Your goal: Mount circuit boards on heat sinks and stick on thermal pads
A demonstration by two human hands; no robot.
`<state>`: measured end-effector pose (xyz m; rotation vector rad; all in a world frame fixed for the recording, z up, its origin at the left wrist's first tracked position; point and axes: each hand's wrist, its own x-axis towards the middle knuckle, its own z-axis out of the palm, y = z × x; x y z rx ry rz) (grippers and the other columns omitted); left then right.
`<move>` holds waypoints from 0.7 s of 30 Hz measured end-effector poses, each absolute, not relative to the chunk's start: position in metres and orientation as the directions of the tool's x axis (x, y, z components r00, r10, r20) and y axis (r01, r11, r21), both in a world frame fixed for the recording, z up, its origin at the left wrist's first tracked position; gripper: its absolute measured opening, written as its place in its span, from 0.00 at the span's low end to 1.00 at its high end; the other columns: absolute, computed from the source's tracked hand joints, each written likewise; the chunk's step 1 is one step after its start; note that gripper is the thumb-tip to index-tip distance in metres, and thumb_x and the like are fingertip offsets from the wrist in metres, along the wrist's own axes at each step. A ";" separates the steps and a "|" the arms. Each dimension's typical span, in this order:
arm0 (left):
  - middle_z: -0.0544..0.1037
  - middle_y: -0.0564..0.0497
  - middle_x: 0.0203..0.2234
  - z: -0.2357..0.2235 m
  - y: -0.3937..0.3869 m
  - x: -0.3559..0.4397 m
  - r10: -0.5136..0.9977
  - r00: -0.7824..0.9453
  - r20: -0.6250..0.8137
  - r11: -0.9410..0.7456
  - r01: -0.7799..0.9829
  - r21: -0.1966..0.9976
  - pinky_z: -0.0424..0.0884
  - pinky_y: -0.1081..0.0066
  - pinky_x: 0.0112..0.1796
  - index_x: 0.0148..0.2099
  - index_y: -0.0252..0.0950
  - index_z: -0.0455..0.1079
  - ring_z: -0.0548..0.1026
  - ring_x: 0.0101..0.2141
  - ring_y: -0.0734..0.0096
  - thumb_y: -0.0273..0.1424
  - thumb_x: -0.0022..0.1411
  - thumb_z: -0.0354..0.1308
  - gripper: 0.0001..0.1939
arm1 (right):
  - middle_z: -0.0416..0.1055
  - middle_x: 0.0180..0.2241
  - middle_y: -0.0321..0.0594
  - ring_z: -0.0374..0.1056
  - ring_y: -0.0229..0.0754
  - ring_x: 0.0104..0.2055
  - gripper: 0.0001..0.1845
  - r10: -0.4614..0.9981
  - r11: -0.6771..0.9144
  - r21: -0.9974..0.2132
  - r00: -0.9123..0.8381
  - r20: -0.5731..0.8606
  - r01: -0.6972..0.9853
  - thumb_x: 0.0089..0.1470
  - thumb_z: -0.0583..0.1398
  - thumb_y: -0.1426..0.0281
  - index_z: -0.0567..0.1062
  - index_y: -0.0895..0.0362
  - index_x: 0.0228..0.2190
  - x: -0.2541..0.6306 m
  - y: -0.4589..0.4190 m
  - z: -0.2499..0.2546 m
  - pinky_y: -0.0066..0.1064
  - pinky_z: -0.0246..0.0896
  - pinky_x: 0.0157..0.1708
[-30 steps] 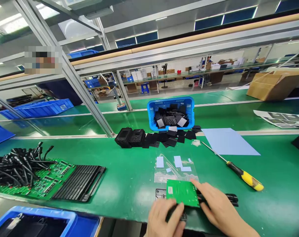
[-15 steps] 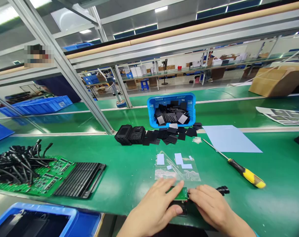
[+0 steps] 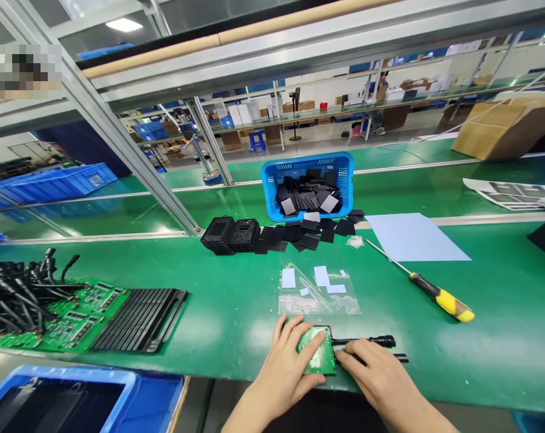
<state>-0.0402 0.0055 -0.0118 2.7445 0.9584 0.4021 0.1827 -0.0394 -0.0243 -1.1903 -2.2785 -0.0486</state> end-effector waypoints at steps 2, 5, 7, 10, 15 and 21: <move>0.69 0.37 0.53 -0.014 0.008 -0.041 0.609 0.764 0.214 -0.789 0.555 0.265 0.58 0.35 0.55 0.63 0.38 0.56 0.62 0.59 0.45 0.40 0.57 0.64 0.35 | 0.71 0.30 0.42 0.67 0.40 0.30 0.21 0.752 0.595 -0.234 -0.431 0.499 0.769 0.68 0.41 0.74 0.73 0.58 0.39 0.182 -0.041 -0.026 0.30 0.61 0.30; 0.69 0.36 0.51 -0.017 0.014 -0.042 0.577 0.777 0.253 -0.814 0.520 0.260 0.60 0.37 0.55 0.62 0.36 0.57 0.64 0.58 0.45 0.43 0.54 0.64 0.37 | 0.71 0.30 0.42 0.68 0.41 0.31 0.20 0.760 0.569 -0.235 -0.395 0.515 0.788 0.68 0.43 0.75 0.73 0.59 0.37 0.181 -0.041 -0.027 0.31 0.61 0.30; 0.69 0.36 0.51 -0.019 0.019 -0.041 0.559 0.783 0.272 -0.825 0.494 0.273 0.62 0.39 0.54 0.62 0.36 0.57 0.66 0.56 0.46 0.46 0.54 0.63 0.38 | 0.71 0.30 0.42 0.68 0.41 0.30 0.19 0.758 0.552 -0.217 -0.377 0.532 0.805 0.67 0.43 0.76 0.73 0.59 0.37 0.180 -0.041 -0.028 0.31 0.61 0.30; 0.69 0.36 0.51 -0.021 0.024 -0.041 0.557 0.782 0.281 -0.824 0.476 0.308 0.68 0.46 0.50 0.62 0.37 0.57 0.69 0.52 0.50 0.49 0.53 0.61 0.39 | 0.70 0.30 0.43 0.68 0.42 0.31 0.19 0.759 0.540 -0.199 -0.371 0.535 0.818 0.66 0.44 0.77 0.73 0.59 0.36 0.181 -0.038 -0.029 0.31 0.59 0.30; 0.68 0.37 0.51 -0.023 0.024 -0.041 0.582 0.762 0.283 -0.803 0.484 0.347 0.70 0.52 0.46 0.62 0.38 0.59 0.69 0.50 0.52 0.49 0.51 0.62 0.39 | 0.68 0.28 0.41 0.66 0.41 0.27 0.20 0.786 0.535 -0.189 -0.403 0.469 0.824 0.66 0.44 0.77 0.73 0.59 0.33 0.180 -0.035 -0.034 0.31 0.55 0.27; 0.68 0.35 0.52 -0.024 0.022 -0.040 0.593 0.751 0.290 -0.795 0.490 0.358 0.68 0.50 0.48 0.60 0.36 0.62 0.67 0.51 0.50 0.45 0.49 0.66 0.39 | 0.66 0.24 0.37 0.63 0.41 0.24 0.22 0.781 0.598 -0.192 -0.514 0.354 0.778 0.67 0.44 0.75 0.73 0.56 0.28 0.188 -0.020 -0.023 0.32 0.51 0.26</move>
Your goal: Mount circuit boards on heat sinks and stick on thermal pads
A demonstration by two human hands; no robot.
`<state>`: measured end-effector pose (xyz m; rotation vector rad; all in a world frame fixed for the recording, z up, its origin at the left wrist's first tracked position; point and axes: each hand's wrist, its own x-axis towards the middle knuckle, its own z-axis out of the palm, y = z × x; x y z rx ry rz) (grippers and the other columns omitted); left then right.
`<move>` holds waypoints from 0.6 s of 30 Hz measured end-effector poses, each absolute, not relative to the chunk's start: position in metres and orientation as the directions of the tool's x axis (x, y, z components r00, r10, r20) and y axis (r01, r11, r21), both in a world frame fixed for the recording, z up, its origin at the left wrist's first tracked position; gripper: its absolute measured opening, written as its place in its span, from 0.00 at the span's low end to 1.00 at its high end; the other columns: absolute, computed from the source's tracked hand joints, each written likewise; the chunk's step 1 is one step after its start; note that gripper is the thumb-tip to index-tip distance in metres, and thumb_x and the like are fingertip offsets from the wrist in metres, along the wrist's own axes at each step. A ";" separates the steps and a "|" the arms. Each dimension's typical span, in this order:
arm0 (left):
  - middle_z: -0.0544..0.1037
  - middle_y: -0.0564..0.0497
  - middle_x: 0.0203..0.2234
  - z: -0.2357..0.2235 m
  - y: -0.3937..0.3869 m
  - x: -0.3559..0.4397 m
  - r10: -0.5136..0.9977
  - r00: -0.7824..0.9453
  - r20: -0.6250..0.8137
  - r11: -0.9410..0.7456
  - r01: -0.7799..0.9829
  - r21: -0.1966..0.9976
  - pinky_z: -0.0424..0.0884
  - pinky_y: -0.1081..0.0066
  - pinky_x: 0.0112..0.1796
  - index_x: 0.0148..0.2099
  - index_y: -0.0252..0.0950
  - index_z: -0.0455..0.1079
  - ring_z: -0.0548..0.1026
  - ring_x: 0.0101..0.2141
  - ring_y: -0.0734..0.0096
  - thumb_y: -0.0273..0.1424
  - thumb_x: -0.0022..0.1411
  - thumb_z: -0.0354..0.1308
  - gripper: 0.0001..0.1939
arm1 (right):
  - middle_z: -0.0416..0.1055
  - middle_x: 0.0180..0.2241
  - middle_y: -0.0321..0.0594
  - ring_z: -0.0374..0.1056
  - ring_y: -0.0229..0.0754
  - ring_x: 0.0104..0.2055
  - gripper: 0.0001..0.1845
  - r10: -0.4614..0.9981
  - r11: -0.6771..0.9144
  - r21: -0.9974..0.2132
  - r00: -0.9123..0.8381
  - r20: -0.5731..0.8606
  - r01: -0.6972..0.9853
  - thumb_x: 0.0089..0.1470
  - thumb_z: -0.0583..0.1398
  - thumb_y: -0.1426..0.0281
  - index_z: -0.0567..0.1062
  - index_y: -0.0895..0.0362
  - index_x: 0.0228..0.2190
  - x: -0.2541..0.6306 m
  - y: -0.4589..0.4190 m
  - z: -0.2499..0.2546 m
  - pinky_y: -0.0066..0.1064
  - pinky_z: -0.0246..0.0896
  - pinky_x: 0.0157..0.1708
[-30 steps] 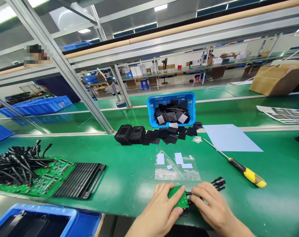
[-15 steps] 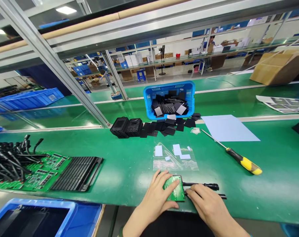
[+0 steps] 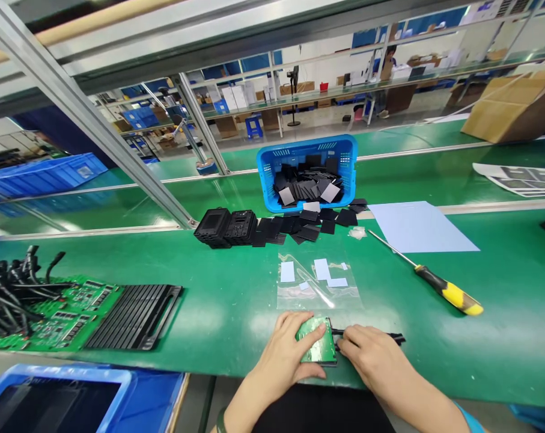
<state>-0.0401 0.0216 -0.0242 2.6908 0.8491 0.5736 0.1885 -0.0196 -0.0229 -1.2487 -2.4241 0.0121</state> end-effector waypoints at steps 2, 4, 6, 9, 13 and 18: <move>0.68 0.35 0.53 -0.024 0.022 -0.040 0.591 0.751 0.296 -0.797 0.485 0.360 0.68 0.50 0.48 0.60 0.36 0.62 0.67 0.51 0.50 0.45 0.49 0.65 0.39 | 0.67 0.25 0.37 0.64 0.41 0.27 0.18 0.802 0.586 -0.257 -0.504 0.321 0.769 0.67 0.48 0.71 0.72 0.55 0.29 0.194 -0.012 -0.017 0.32 0.53 0.28; 0.69 0.35 0.52 -0.024 0.023 -0.040 0.589 0.752 0.297 -0.798 0.483 0.359 0.68 0.49 0.48 0.60 0.36 0.62 0.68 0.52 0.50 0.46 0.49 0.65 0.38 | 0.68 0.29 0.38 0.65 0.42 0.31 0.12 0.852 0.519 -0.319 -0.449 0.271 0.793 0.65 0.52 0.69 0.71 0.55 0.31 0.198 -0.005 -0.015 0.32 0.57 0.30; 0.70 0.36 0.52 -0.024 0.023 -0.040 0.590 0.752 0.294 -0.798 0.485 0.359 0.68 0.49 0.49 0.59 0.36 0.62 0.68 0.51 0.51 0.46 0.50 0.64 0.37 | 0.68 0.31 0.39 0.66 0.44 0.33 0.06 0.882 0.471 -0.350 -0.420 0.216 0.809 0.63 0.55 0.71 0.70 0.56 0.33 0.198 -0.002 -0.016 0.32 0.59 0.31; 0.70 0.37 0.51 -0.024 0.023 -0.041 0.597 0.750 0.286 -0.792 0.493 0.361 0.68 0.51 0.48 0.59 0.37 0.63 0.68 0.51 0.52 0.46 0.51 0.64 0.36 | 0.68 0.29 0.36 0.67 0.42 0.30 0.08 0.879 0.471 -0.392 -0.458 0.133 0.791 0.62 0.54 0.75 0.69 0.55 0.30 0.196 0.001 -0.017 0.30 0.59 0.28; 0.70 0.38 0.51 -0.025 0.023 -0.042 0.589 0.758 0.282 -0.796 0.481 0.369 0.69 0.53 0.47 0.59 0.38 0.63 0.69 0.50 0.52 0.46 0.52 0.63 0.34 | 0.68 0.27 0.35 0.66 0.40 0.27 0.12 0.838 0.490 -0.480 -0.544 0.032 0.727 0.64 0.52 0.74 0.68 0.55 0.28 0.201 0.012 -0.004 0.30 0.58 0.27; 0.69 0.38 0.51 -0.024 0.024 -0.042 0.588 0.759 0.279 -0.794 0.478 0.374 0.69 0.53 0.47 0.58 0.38 0.64 0.69 0.50 0.52 0.47 0.53 0.62 0.33 | 0.67 0.20 0.30 0.64 0.36 0.23 0.16 0.756 0.472 -0.591 -0.645 -0.110 0.654 0.59 0.55 0.79 0.68 0.55 0.21 0.209 0.035 0.009 0.25 0.55 0.24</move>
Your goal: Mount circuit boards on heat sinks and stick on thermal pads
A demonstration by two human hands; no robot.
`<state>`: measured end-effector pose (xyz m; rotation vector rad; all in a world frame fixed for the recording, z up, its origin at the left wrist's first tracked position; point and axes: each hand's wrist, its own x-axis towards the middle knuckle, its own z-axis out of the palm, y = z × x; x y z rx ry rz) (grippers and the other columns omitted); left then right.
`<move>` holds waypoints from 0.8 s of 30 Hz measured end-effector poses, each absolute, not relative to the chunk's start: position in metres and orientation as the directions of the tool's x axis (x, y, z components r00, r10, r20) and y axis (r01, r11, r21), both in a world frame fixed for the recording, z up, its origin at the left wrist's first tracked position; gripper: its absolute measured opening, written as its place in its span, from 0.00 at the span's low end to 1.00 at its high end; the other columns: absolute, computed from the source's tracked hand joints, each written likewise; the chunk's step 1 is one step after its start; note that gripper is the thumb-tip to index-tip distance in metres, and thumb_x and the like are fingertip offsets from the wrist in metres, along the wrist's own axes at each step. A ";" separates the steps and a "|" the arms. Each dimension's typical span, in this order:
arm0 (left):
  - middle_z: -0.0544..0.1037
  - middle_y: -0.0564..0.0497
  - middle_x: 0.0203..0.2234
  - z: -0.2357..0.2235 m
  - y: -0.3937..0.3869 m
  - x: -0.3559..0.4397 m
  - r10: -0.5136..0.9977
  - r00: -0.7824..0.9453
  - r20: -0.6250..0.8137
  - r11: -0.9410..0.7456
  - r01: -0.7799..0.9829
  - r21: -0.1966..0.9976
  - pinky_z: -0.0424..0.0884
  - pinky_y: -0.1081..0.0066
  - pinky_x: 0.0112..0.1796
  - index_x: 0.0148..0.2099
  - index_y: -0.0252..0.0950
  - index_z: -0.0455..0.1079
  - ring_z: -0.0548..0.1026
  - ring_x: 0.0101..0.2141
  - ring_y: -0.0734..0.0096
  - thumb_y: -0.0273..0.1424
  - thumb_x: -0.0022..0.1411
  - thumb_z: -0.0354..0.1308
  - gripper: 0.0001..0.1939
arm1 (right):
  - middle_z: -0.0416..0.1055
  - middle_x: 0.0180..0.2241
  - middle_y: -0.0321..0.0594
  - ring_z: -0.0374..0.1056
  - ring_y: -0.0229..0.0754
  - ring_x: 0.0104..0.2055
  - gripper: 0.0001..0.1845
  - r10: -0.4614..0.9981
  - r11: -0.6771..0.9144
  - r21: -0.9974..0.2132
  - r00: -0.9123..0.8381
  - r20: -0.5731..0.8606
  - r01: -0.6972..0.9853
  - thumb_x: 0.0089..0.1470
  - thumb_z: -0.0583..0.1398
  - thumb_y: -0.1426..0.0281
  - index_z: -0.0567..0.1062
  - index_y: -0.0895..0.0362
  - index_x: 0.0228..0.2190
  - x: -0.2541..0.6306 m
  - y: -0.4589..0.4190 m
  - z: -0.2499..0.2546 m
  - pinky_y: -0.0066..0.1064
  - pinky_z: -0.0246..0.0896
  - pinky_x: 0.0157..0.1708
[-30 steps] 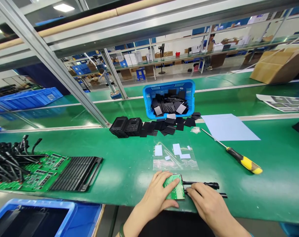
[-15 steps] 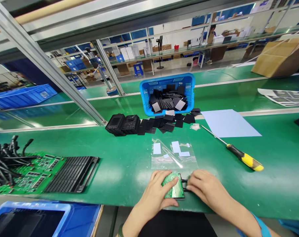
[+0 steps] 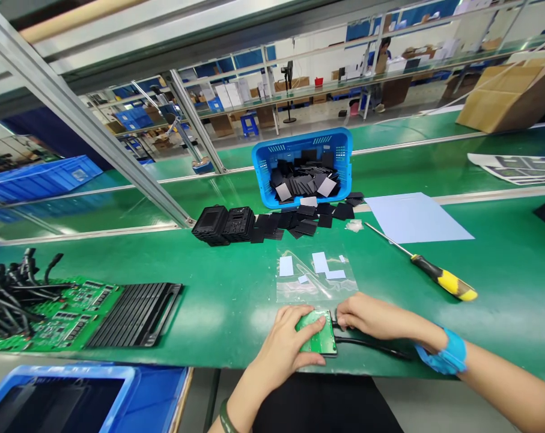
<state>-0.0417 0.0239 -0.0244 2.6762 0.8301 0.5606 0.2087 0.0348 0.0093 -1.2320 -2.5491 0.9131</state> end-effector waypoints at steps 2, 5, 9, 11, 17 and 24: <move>0.70 0.38 0.51 -0.024 0.024 -0.041 0.591 0.759 0.272 -0.793 0.485 0.370 0.69 0.53 0.47 0.58 0.37 0.64 0.69 0.49 0.53 0.47 0.53 0.62 0.33 | 0.65 0.18 0.29 0.62 0.34 0.20 0.16 0.750 0.475 -0.590 -0.651 -0.117 0.653 0.57 0.55 0.80 0.68 0.56 0.20 0.207 0.037 0.009 0.24 0.53 0.22; 0.70 0.37 0.50 -0.025 0.024 -0.041 0.598 0.753 0.275 -0.789 0.492 0.368 0.70 0.53 0.46 0.58 0.37 0.64 0.69 0.48 0.53 0.47 0.52 0.63 0.34 | 0.69 0.24 0.33 0.66 0.39 0.26 0.09 0.800 0.475 -0.542 -0.597 -0.063 0.694 0.57 0.57 0.78 0.70 0.56 0.26 0.201 0.026 0.004 0.27 0.56 0.25; 0.70 0.38 0.51 -0.027 0.023 -0.041 0.625 0.732 0.272 -0.766 0.508 0.395 0.70 0.51 0.47 0.59 0.39 0.64 0.69 0.50 0.52 0.46 0.52 0.64 0.34 | 0.69 0.30 0.38 0.68 0.42 0.28 0.07 0.824 0.561 -0.324 -0.550 0.134 0.762 0.58 0.54 0.78 0.68 0.55 0.32 0.195 0.007 -0.012 0.30 0.59 0.26; 0.70 0.38 0.51 -0.029 0.023 -0.041 0.625 0.730 0.276 -0.765 0.502 0.403 0.70 0.51 0.47 0.58 0.39 0.64 0.69 0.50 0.51 0.46 0.51 0.65 0.35 | 0.69 0.29 0.38 0.67 0.43 0.28 0.10 0.801 0.598 -0.268 -0.567 0.190 0.755 0.60 0.52 0.78 0.69 0.56 0.31 0.196 0.004 -0.017 0.30 0.60 0.27; 0.69 0.39 0.51 -0.031 0.023 -0.042 0.624 0.729 0.281 -0.766 0.500 0.405 0.70 0.51 0.46 0.58 0.41 0.63 0.70 0.49 0.51 0.47 0.51 0.64 0.35 | 0.70 0.22 0.32 0.65 0.35 0.23 0.14 0.813 0.523 -0.437 -0.582 -0.002 0.732 0.59 0.54 0.79 0.73 0.57 0.24 0.202 0.023 -0.007 0.23 0.57 0.24; 0.69 0.37 0.52 -0.025 0.023 -0.040 0.607 0.757 0.243 -0.778 0.505 0.374 0.69 0.51 0.48 0.58 0.37 0.64 0.68 0.51 0.50 0.46 0.51 0.64 0.35 | 0.72 0.20 0.40 0.65 0.40 0.21 0.11 0.779 0.605 -0.228 -0.626 -0.028 0.763 0.47 0.57 0.84 0.76 0.61 0.23 0.182 0.021 -0.006 0.28 0.48 0.18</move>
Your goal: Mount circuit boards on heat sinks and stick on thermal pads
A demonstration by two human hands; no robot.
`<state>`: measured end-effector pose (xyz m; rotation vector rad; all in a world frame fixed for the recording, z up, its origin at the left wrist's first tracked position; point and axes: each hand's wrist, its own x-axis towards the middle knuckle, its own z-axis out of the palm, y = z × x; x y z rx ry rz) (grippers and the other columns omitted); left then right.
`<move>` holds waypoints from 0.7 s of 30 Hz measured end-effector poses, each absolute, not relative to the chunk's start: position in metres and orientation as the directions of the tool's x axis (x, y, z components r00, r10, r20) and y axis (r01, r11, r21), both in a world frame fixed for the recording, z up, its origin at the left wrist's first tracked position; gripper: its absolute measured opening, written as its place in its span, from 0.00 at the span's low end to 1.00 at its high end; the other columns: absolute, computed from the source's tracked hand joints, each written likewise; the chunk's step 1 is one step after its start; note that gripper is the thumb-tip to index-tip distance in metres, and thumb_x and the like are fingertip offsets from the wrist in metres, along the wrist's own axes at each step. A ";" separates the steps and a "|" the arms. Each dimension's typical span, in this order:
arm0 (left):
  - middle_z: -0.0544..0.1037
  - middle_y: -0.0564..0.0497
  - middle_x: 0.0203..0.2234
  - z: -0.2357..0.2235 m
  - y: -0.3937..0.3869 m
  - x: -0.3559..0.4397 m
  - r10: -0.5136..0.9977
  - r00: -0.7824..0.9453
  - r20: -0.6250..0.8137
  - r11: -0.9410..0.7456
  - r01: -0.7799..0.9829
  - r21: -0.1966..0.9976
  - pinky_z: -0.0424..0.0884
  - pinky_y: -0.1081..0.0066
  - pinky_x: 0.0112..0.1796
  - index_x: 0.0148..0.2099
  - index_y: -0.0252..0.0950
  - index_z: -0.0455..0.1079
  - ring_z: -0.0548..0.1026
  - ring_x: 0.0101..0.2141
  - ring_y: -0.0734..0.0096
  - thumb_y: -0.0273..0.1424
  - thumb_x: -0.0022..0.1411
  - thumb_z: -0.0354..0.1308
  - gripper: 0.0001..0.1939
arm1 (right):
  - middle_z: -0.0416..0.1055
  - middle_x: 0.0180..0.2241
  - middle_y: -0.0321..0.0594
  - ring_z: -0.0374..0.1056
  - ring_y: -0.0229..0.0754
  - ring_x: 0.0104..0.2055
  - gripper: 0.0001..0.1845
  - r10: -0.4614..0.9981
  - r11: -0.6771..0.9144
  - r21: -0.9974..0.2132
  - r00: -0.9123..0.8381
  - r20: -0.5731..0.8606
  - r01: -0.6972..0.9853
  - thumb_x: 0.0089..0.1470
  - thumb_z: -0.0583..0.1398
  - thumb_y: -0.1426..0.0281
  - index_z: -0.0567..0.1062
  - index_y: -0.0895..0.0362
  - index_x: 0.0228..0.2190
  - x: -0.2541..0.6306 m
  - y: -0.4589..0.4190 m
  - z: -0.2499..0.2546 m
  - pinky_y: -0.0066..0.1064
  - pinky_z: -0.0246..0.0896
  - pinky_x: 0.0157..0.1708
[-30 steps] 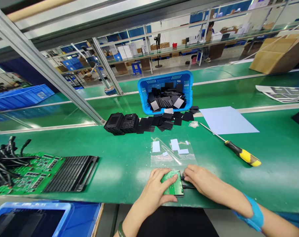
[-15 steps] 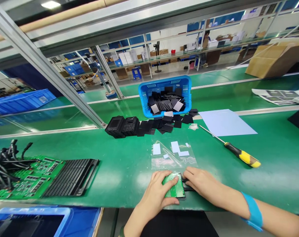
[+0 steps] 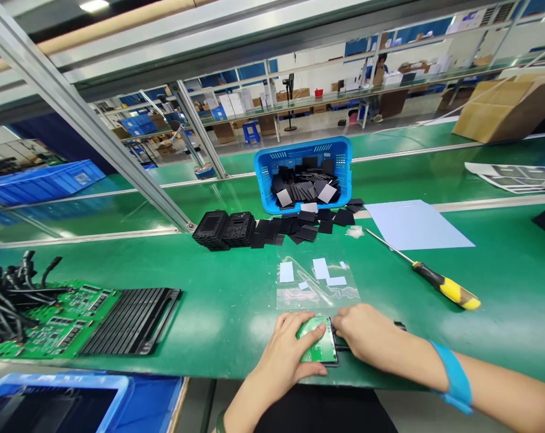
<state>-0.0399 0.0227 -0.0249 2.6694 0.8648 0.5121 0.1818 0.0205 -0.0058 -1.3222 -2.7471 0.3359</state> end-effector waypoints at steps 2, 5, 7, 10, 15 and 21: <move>0.69 0.36 0.53 -0.024 0.023 -0.039 0.593 0.772 0.228 -0.788 0.498 0.363 0.68 0.51 0.49 0.58 0.37 0.63 0.67 0.53 0.50 0.47 0.52 0.63 0.35 | 0.74 0.26 0.48 0.68 0.46 0.25 0.12 0.746 0.657 -0.147 -0.666 -0.021 0.740 0.43 0.58 0.86 0.78 0.64 0.29 0.176 0.013 -0.009 0.31 0.49 0.19; 0.69 0.36 0.53 -0.023 0.024 -0.039 0.585 0.782 0.218 -0.794 0.495 0.354 0.67 0.51 0.49 0.58 0.36 0.62 0.67 0.53 0.50 0.49 0.52 0.61 0.36 | 0.74 0.28 0.49 0.69 0.50 0.28 0.11 0.680 0.730 -0.084 -0.733 -0.006 0.678 0.45 0.59 0.85 0.78 0.66 0.33 0.181 0.009 -0.012 0.34 0.54 0.20; 0.69 0.35 0.53 -0.023 0.025 -0.039 0.584 0.779 0.227 -0.797 0.497 0.344 0.67 0.50 0.48 0.58 0.36 0.62 0.68 0.53 0.50 0.51 0.53 0.59 0.36 | 0.73 0.29 0.44 0.68 0.47 0.28 0.10 0.664 0.747 -0.090 -0.745 0.064 0.659 0.50 0.59 0.82 0.77 0.63 0.35 0.191 0.010 -0.013 0.35 0.59 0.23; 0.69 0.35 0.53 -0.024 0.025 -0.039 0.578 0.778 0.248 -0.805 0.494 0.329 0.67 0.50 0.48 0.59 0.36 0.62 0.68 0.53 0.49 0.51 0.54 0.57 0.36 | 0.73 0.33 0.41 0.69 0.45 0.32 0.10 0.738 0.674 -0.193 -0.638 0.217 0.714 0.60 0.56 0.77 0.75 0.57 0.41 0.205 0.007 -0.014 0.35 0.65 0.30; 0.70 0.34 0.52 -0.022 0.023 -0.038 0.566 0.781 0.263 -0.821 0.504 0.269 0.66 0.48 0.50 0.59 0.35 0.62 0.67 0.55 0.48 0.51 0.56 0.56 0.35 | 0.73 0.43 0.47 0.69 0.47 0.45 0.13 0.766 0.638 -0.342 -0.522 0.375 0.690 0.67 0.49 0.70 0.72 0.59 0.44 0.201 -0.013 -0.026 0.39 0.66 0.45; 0.70 0.33 0.53 -0.021 0.020 -0.036 0.574 0.780 0.250 -0.817 0.527 0.233 0.66 0.47 0.50 0.59 0.33 0.62 0.66 0.56 0.47 0.46 0.62 0.54 0.29 | 0.74 0.42 0.51 0.68 0.50 0.43 0.19 0.652 0.700 -0.080 -0.590 0.476 0.710 0.64 0.45 0.78 0.74 0.63 0.43 0.192 -0.026 -0.035 0.44 0.65 0.40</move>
